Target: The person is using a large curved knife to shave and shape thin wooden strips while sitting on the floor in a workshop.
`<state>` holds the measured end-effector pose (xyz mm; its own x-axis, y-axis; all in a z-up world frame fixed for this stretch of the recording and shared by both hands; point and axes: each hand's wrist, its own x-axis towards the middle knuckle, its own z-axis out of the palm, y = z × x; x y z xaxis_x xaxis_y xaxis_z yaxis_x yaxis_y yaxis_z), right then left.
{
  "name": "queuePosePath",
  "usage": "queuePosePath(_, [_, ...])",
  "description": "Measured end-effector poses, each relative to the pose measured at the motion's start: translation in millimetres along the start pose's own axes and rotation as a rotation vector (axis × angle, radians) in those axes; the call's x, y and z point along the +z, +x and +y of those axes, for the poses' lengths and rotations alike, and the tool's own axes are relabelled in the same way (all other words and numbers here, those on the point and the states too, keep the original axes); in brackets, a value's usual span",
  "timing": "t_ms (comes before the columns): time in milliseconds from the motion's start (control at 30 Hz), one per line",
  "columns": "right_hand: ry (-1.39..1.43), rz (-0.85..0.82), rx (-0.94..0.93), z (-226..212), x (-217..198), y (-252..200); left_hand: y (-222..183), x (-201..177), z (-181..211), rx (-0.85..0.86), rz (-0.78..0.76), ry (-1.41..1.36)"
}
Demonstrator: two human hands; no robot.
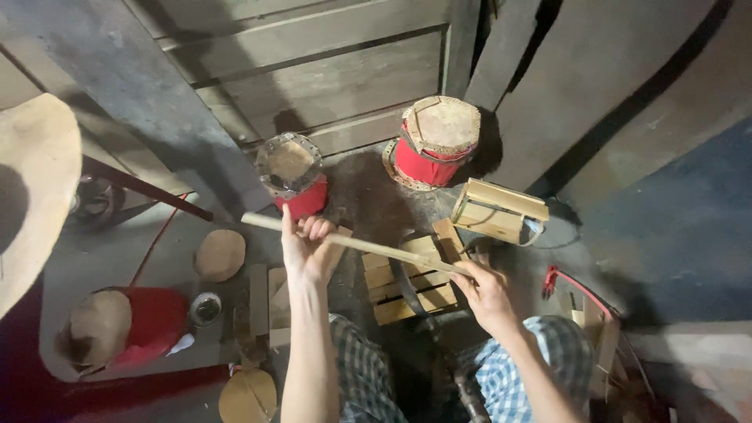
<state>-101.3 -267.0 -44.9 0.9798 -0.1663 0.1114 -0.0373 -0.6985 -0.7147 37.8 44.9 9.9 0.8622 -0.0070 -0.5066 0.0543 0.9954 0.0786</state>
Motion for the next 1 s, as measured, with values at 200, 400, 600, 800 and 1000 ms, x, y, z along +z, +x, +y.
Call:
queuePosePath(200, [0.533, -0.031, 0.268, 1, 61, 8, -13, 6, -49, 0.147, -0.253, 0.76])
queuePosePath(400, [0.707, -0.084, 0.358, -57, 59, 6, -28, 4, -74, 0.1, -0.399, 1.134])
queuePosePath(600, [0.874, -0.117, 0.428, -68, 61, 4, -8, -14, -73, 0.169, -0.381, 1.174])
queuePosePath(800, [0.576, 0.037, 0.461, -19, 61, 0, -1, -16, -66, 0.139, -0.397, 1.199])
queuePosePath(1000, [0.496, 0.121, 0.285, -20, -5, 14, -6, -11, -65, 0.129, -0.398, 1.214])
